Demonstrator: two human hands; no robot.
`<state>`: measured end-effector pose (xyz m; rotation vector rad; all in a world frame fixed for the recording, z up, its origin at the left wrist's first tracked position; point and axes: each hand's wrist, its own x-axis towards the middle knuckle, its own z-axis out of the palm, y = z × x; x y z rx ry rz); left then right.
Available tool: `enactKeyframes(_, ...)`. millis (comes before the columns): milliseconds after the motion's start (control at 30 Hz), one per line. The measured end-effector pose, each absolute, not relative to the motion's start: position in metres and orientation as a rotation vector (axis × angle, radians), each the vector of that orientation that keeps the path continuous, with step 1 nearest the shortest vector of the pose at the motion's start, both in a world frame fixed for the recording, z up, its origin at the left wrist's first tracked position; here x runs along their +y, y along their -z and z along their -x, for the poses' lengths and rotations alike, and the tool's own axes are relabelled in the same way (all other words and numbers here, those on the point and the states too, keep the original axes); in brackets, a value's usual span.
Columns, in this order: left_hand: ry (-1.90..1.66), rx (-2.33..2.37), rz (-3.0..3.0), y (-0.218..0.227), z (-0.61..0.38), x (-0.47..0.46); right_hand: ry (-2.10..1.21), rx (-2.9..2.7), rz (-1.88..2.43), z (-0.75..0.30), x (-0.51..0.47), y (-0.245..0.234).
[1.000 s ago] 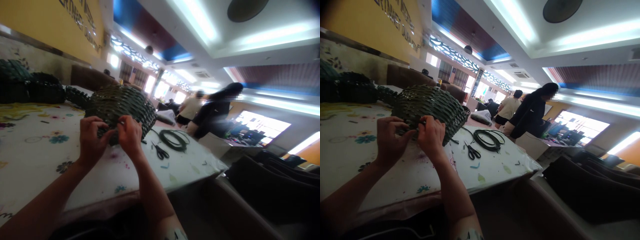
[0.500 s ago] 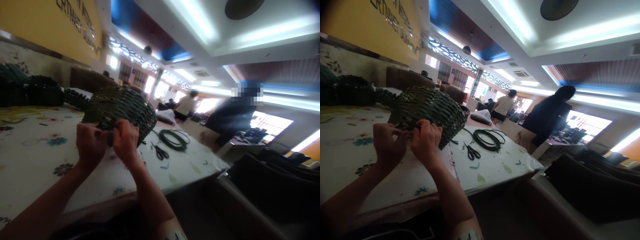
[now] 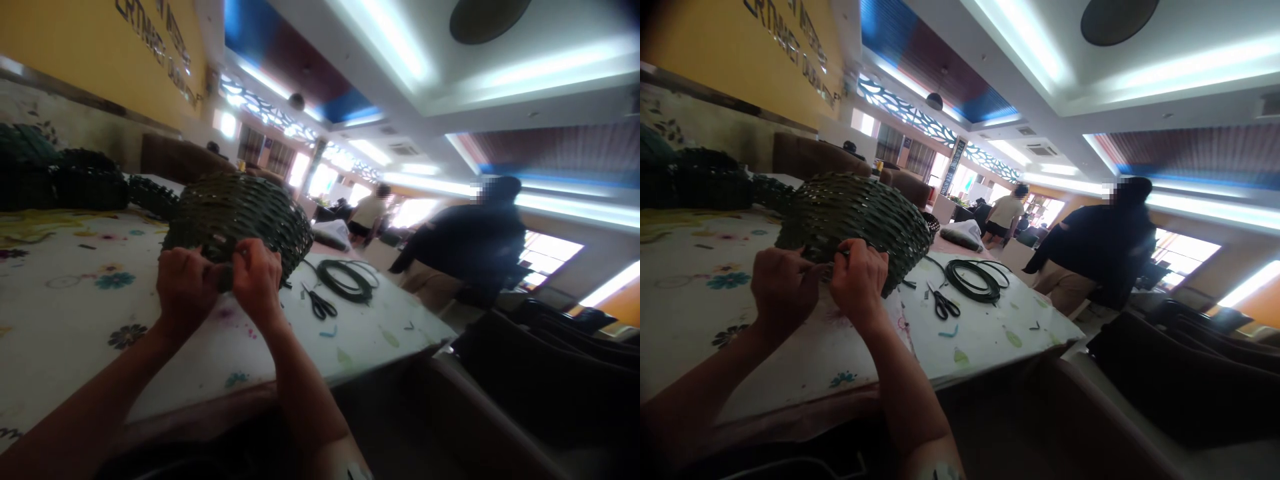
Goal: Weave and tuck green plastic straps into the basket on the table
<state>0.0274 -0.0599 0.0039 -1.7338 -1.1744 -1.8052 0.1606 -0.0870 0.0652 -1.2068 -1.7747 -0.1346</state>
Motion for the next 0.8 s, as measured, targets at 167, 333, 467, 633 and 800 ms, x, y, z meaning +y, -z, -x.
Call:
enactKeyframes(167,1.840,-1.197,1.671,-0.005,-0.025,-0.060,0.144,-1.800,1.207,-0.155,-0.088,-0.066)
enactKeyframes(333,1.881,-1.215,1.625,-0.004,-0.027,-0.062,0.165,-1.810,1.220,-0.148,-0.088,-0.065)
enactKeyframes(467,1.974,-1.281,1.574,-0.004,-0.031,-0.066,0.200,-1.814,1.220,-0.144,-0.087,-0.061)
enactKeyframes(633,2.041,-1.205,1.565,-0.005,-0.027,-0.062,0.199,-1.848,1.142,-0.146,-0.085,-0.064)
enactKeyframes(800,2.015,-1.193,1.625,-0.008,-0.021,-0.059,0.138,-1.823,1.136,-0.156,-0.076,-0.081)
